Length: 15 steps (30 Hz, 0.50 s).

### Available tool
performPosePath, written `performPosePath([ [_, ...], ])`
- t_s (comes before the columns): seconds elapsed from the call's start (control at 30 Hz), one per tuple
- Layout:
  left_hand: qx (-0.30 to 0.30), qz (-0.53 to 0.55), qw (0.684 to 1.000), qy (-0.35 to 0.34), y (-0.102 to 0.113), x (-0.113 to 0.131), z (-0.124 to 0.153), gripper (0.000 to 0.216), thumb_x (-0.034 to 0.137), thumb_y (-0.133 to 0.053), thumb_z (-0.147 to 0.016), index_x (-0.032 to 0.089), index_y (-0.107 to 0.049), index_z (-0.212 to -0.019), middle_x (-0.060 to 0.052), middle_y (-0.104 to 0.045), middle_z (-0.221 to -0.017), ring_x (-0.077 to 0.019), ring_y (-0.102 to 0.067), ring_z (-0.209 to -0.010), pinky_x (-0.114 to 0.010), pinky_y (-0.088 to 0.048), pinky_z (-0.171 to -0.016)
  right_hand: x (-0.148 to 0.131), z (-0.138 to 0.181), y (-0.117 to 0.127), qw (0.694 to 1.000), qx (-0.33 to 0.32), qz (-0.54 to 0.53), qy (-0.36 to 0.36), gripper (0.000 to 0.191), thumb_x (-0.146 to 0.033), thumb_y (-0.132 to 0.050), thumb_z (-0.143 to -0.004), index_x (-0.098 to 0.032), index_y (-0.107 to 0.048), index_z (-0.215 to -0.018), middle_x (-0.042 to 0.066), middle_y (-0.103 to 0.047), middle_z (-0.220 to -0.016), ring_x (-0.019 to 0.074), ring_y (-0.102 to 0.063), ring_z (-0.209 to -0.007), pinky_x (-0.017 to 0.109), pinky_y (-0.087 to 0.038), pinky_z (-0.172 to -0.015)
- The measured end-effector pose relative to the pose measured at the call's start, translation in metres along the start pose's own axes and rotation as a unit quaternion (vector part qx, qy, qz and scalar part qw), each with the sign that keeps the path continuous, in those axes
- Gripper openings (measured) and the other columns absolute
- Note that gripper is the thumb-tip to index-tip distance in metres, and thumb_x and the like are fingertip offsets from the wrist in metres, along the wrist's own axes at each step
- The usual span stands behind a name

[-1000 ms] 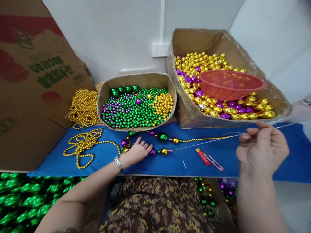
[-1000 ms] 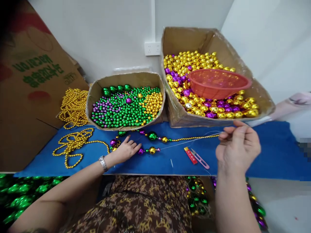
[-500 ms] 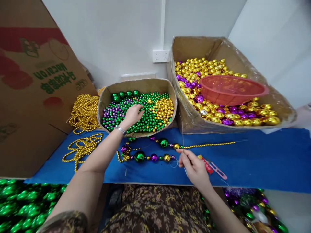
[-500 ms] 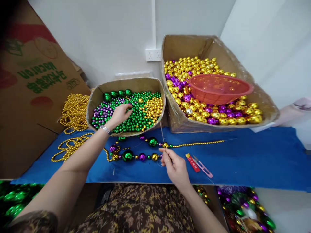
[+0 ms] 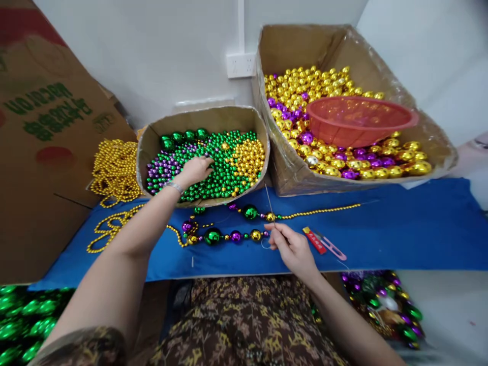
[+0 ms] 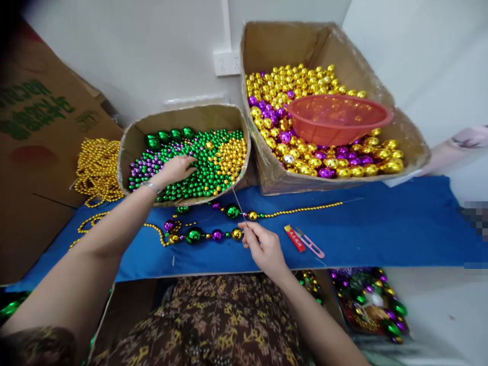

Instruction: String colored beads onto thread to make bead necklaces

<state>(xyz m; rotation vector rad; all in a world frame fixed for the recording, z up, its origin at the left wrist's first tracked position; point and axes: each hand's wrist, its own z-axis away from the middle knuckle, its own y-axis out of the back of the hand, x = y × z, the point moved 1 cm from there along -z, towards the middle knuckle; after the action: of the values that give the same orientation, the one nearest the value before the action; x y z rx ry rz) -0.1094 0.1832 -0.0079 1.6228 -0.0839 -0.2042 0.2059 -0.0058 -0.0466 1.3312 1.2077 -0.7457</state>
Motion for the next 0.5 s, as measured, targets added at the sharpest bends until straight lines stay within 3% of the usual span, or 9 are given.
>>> performPosePath([
  [0.17, -0.022, -0.100, 0.995, -0.011, 0.004, -0.011, 0.032, 0.031, 0.023, -0.043, -0.089, 0.014, -0.065, -0.110, -0.015, -0.065, -0.101, -0.0329, -0.058, -0.105, -0.043, -0.046, -0.088, 0.002, 0.003, 0.004, 1.000, 0.012, -0.009, -0.019, 0.031, -0.040, -0.047, -0.095, -0.020, -0.067, -0.109, 0.000, -0.065, -0.071, 0.0113, -0.064, -0.059, 0.021, -0.054, -0.058],
  [0.27, -0.007, -0.090, 0.996, -0.012, 0.005, -0.015, 0.036, 0.032, 0.028, -0.044, -0.089, 0.013, -0.065, -0.108, -0.015, -0.065, -0.103, -0.0331, -0.058, -0.106, -0.044, -0.045, -0.089, 0.003, 0.003, 0.006, 1.000, 0.019, -0.006, -0.021, 0.031, -0.040, -0.047, -0.095, -0.020, -0.067, -0.109, 0.000, -0.066, -0.072, 0.0111, -0.064, -0.059, 0.022, -0.054, -0.059],
  [0.37, 0.037, -0.029, 0.999, 0.011, 0.009, -0.018, 0.024, 0.037, 0.033, -0.042, -0.091, 0.014, -0.064, -0.114, -0.013, -0.065, -0.108, -0.0300, -0.059, -0.105, -0.041, -0.046, -0.090, 0.003, 0.001, 0.008, 0.999, 0.034, 0.003, -0.016, 0.032, -0.040, -0.047, -0.096, -0.020, -0.066, -0.111, 0.000, -0.065, -0.070, 0.0112, -0.064, -0.060, 0.022, -0.054, -0.060],
  [0.5, 0.074, 0.057, 0.992, 0.090, 0.014, -0.030, -0.016, 0.038, 0.030, -0.042, -0.091, 0.012, -0.062, -0.117, -0.013, -0.067, -0.114, -0.0274, -0.061, -0.107, -0.037, -0.045, -0.094, 0.007, -0.004, 0.008, 0.999, 0.046, -0.001, -0.018, 0.034, -0.041, -0.047, -0.096, -0.018, -0.063, -0.116, 0.000, -0.063, -0.068, 0.0123, -0.063, -0.057, 0.022, -0.054, -0.056],
])
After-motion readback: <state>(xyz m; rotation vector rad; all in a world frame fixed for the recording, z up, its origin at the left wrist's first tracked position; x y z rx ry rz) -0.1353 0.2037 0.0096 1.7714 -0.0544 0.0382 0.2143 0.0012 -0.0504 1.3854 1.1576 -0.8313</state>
